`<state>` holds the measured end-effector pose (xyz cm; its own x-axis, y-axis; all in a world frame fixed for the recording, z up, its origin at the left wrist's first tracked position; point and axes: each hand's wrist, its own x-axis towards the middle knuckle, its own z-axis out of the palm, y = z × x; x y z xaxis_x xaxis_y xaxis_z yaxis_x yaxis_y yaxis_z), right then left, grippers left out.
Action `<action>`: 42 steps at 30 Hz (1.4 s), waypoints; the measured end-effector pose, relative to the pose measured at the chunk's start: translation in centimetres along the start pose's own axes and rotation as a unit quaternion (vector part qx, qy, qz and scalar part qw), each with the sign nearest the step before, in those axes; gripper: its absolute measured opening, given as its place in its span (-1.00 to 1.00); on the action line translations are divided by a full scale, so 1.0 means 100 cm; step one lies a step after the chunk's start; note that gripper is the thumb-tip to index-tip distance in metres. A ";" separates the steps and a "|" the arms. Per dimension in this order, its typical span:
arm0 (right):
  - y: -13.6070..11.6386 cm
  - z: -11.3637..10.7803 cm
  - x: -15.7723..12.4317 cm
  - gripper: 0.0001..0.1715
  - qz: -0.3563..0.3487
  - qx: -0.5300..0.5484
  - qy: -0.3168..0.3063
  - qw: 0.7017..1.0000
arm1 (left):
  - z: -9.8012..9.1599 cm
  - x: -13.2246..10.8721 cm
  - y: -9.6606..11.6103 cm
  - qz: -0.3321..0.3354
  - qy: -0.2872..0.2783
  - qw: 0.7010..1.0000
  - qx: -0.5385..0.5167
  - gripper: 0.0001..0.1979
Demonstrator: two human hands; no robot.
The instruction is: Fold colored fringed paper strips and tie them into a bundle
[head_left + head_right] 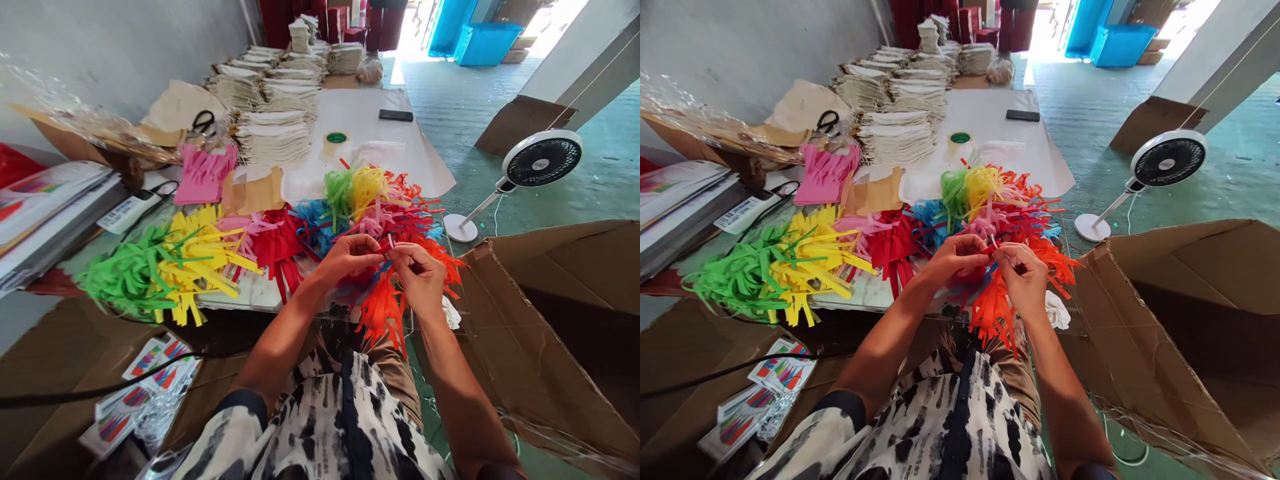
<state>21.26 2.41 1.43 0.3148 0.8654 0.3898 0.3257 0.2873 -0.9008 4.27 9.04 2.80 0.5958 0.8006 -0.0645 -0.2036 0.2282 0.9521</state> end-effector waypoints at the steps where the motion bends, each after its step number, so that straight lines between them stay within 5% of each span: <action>1: 0.000 0.000 0.001 -0.71 0.007 -0.003 -0.004 1.000 | 0.000 0.000 0.000 -0.003 -0.006 1.000 -0.004 -0.55; 7: -0.013 -0.009 -0.001 -0.77 -0.037 -0.052 -0.033 0.997 | -0.003 0.003 -0.001 0.022 0.017 0.999 0.016 -0.56; 13: -0.021 -0.016 -0.004 -0.81 -0.008 -0.080 -0.084 0.993 | -0.001 0.006 -0.001 0.032 0.022 0.999 0.029 -0.55; 22: -0.013 -0.019 0.002 -0.69 -0.008 -0.110 -0.089 0.990 | 0.004 0.003 0.000 0.036 0.006 0.994 0.101 -0.51; 29: -0.014 -0.018 0.001 -0.82 0.001 -0.120 -0.073 0.990 | 0.006 0.010 -0.009 0.113 0.019 0.985 0.132 -0.54; 33: -0.016 -0.018 0.000 -0.79 0.005 -0.125 -0.069 0.990 | 0.007 0.011 -0.009 0.102 0.013 0.988 0.116 -0.40; 42: -0.018 -0.021 -0.002 -0.81 0.059 -0.105 -0.080 0.990 | 0.016 0.009 -0.014 0.178 0.074 0.956 0.222 -0.69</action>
<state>22.47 0.86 3.33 0.2212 0.9467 0.2342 0.4779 0.1041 -0.8722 6.35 8.55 1.86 0.4277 0.8605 0.2767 -0.0040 -0.3043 0.9526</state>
